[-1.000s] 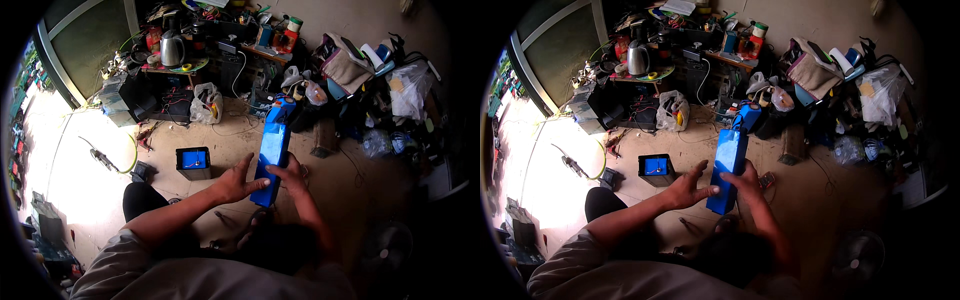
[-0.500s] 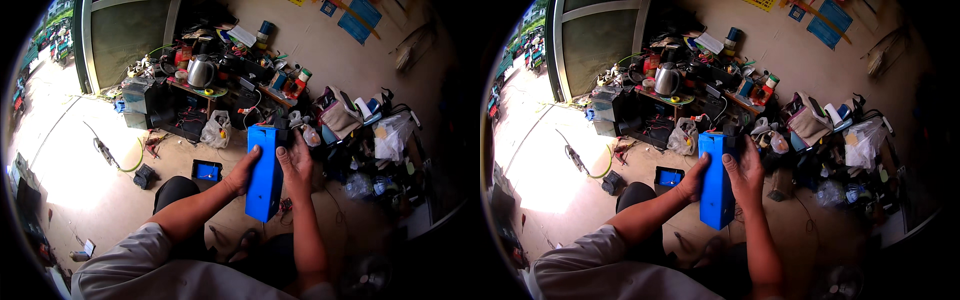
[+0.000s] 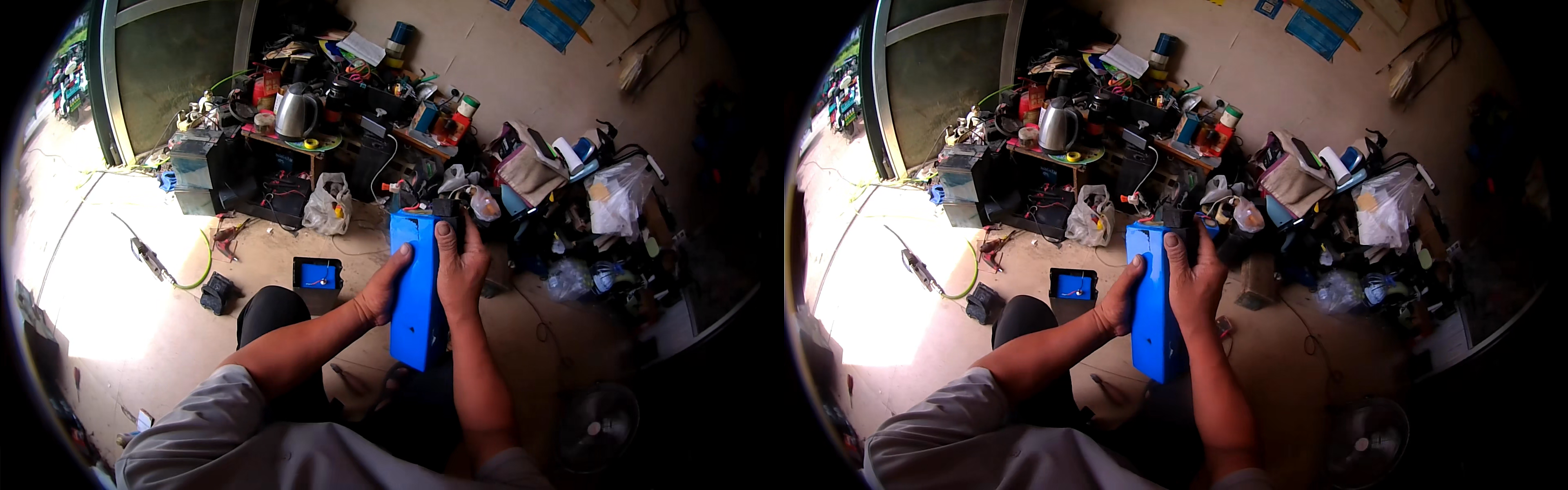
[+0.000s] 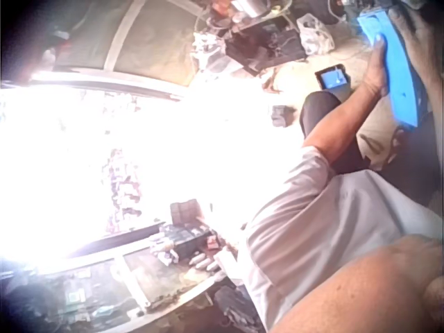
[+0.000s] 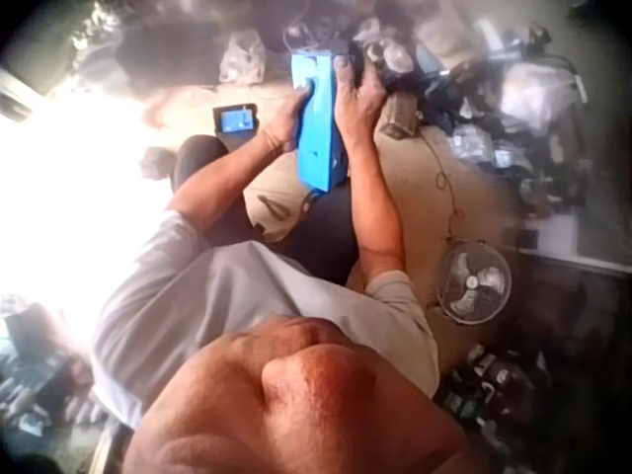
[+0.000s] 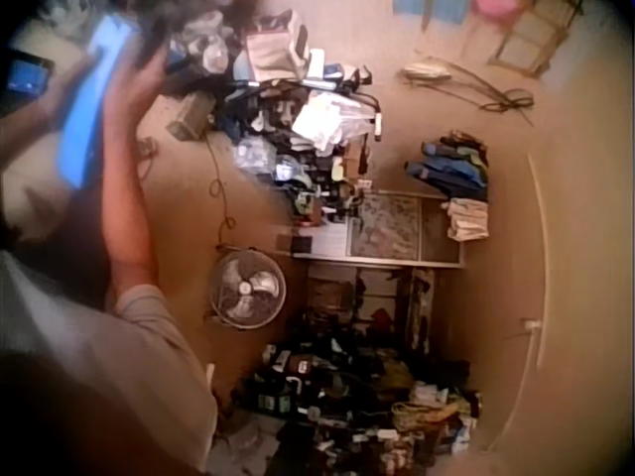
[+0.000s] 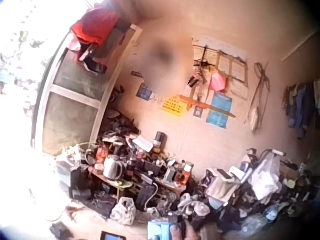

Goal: The person fits blue battery packs into black plastic housings and secures them using a screwdriver before handling wires and connectors.

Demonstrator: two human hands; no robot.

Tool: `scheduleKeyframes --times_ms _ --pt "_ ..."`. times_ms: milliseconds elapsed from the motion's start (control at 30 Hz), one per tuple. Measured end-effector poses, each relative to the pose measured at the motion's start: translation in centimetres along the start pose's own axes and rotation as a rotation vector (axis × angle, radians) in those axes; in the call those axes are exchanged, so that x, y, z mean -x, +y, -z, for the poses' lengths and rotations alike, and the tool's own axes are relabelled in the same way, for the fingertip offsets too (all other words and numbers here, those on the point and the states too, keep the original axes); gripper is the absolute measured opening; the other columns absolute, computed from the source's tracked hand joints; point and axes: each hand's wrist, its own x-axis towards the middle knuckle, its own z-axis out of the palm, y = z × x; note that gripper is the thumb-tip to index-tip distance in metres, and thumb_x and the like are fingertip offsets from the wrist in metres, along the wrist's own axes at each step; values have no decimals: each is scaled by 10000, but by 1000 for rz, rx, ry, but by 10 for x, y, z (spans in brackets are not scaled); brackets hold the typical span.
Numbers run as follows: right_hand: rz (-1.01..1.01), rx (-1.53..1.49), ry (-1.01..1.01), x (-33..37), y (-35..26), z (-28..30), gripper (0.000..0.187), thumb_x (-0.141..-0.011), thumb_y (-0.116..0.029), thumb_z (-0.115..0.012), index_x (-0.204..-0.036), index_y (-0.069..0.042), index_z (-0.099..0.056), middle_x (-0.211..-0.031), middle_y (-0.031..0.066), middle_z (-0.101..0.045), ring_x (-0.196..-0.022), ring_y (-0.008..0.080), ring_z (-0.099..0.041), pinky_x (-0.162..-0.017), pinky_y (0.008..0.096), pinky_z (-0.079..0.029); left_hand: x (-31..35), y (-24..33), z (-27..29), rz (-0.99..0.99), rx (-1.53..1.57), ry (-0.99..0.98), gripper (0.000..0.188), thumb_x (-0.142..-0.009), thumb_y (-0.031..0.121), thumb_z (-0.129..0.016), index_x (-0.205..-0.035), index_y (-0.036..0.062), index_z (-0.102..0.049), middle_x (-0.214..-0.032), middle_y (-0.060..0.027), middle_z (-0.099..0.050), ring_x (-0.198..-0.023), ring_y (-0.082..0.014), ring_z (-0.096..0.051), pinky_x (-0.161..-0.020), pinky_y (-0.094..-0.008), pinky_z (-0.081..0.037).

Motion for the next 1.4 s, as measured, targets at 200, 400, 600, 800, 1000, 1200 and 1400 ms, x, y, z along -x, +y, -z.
scheduleKeyframes --times_ms 200,400,600,800,1000,1200,1400 --pt "-30 84 224 -7 11 -4 499 -1172 -418 -512 -1202 29 -732 -1032 109 -761 -950 163 -649 -908 331 -521 -5 -14 17 0 -110 39 870 -982 673 -683 -1540 33 -492 -1366 -165 -671 -1197 -270 -680 -1062 -458 -560" --pt "-141 -293 185 -16 32 13 505 -1172 -413 -512 -1209 44 -724 -1136 114 -751 -1047 168 -635 -1006 321 -480 -6 -14 2 -35 -169 24 824 -995 647 -673 -1525 37 -510 -1372 -164 -676 -1215 -270 -687 -1062 -448 -562" --pt "-25 -354 20 -10 12 11 443 -1119 -403 -646 -1238 20 -705 -1193 87 -741 -1085 155 -656 -1024 312 -495 -13 -4 9 -249 -421 52 703 -985 536 -746 -1424 14 -575 -1231 -105 -706 -1068 -172 -682 -949 -362 -579" --pt "-203 -605 150 -15 12 13 425 -1116 -406 -646 -1178 8 -717 -1094 80 -757 -1004 154 -696 -962 320 -554 -12 -4 12 -345 -567 4 726 -954 471 -816 -1438 -7 -562 -1259 -107 -692 -1092 -163 -656 -975 -352 -565" --pt "-558 -1083 164 -22 52 28 478 -1069 -451 -695 -1246 -7 -702 -1128 125 -771 -1093 242 -722 -1012 406 -582 -5 4 13 -195 -349 -53 739 -954 515 -801 -1425 -4 -568 -1235 -108 -698 -1094 -172 -668 -966 -353 -576" --pt "-676 -899 59 -17 47 23 354 -1073 -339 -708 -1265 -42 -688 -1145 88 -754 -1038 214 -725 -951 373 -583 4 17 -1 -7 -111 -7 1081 -904 855 -622 -1637 86 -423 -1495 -208 -612 -1310 -341 -654 -1104 -503 -551" --pt "-705 -747 -164 6 40 19 306 -1112 -275 -622 -1283 -25 -668 -1141 90 -738 -1024 205 -733 -865 373 -610 -17 48 23 -33 219 -128 1077 -858 957 -528 -1494 90 -569 -1338 -196 -700 -1169 -347 -714 -1011 -516 -597"
